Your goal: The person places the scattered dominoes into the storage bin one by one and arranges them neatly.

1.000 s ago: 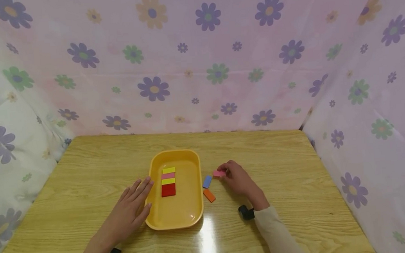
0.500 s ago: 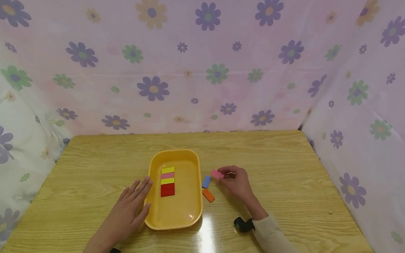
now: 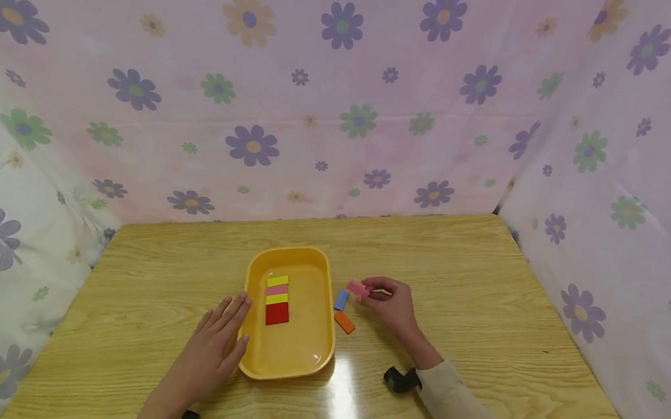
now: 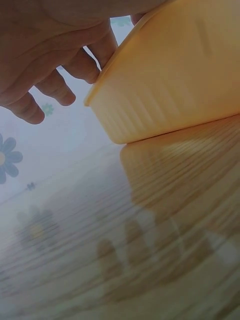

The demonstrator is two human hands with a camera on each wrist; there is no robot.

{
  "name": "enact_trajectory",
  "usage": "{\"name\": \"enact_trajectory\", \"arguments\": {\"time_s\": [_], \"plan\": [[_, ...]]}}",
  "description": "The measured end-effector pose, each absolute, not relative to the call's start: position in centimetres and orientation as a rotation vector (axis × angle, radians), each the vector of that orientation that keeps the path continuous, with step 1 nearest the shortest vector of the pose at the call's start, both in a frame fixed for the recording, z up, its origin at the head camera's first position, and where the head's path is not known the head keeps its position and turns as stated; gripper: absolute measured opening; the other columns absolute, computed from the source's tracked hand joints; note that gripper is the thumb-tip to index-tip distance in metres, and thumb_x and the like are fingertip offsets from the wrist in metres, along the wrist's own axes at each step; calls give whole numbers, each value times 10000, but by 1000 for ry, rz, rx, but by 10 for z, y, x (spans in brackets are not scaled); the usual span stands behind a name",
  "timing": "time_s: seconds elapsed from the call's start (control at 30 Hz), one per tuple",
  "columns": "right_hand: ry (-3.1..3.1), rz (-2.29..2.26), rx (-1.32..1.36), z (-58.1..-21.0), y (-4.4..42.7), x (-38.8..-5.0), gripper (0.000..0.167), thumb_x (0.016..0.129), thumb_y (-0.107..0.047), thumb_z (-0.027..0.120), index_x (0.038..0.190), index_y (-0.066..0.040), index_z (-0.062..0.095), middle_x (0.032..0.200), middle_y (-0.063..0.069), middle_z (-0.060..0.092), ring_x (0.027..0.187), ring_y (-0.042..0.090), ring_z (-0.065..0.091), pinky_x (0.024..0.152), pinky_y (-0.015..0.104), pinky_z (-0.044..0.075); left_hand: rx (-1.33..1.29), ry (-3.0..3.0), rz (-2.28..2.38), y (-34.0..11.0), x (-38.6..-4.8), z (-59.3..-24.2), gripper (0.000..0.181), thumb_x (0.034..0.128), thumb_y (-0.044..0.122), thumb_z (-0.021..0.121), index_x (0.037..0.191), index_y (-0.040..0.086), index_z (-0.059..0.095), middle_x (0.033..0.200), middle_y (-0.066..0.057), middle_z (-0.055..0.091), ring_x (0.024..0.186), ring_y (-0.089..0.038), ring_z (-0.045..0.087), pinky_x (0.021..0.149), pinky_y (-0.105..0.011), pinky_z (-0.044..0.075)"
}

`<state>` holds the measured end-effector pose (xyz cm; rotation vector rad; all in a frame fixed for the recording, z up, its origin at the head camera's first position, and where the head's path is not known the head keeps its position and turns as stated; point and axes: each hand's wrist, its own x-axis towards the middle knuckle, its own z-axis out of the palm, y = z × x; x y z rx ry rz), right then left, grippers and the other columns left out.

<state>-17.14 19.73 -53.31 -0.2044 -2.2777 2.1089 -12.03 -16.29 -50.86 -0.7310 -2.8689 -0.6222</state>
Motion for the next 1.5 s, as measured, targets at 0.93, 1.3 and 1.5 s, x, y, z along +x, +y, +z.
{"name": "enact_trajectory", "arguments": {"time_s": [0.93,1.3,1.5], "plan": [[-2100,2257,-180,-530,176,-143,332,909,-24,746,1211,87,663,1054,34,779,832,70,723,623,208,570,-728,-2873,-623,-163,-120,-509,613,1036,270,563,1581,69,366,1663,-88,307,1520,-384,288,1183,-658,245],[-2007,2339,-56,-512,160,-134,318,892,-11,758,1162,116,650,976,-38,787,818,89,737,633,227,593,-731,-2868,-598,-163,-120,-509,610,1039,285,554,1583,83,366,1660,-75,317,1525,-370,283,1187,-655,238],[-2023,2318,36,-504,145,-133,299,864,17,777,1130,111,675,981,16,782,835,126,752,682,250,615,-737,-2849,-584,-162,-119,-508,603,1042,295,543,1578,74,375,1652,-82,331,1524,-368,288,1187,-654,238]]}}
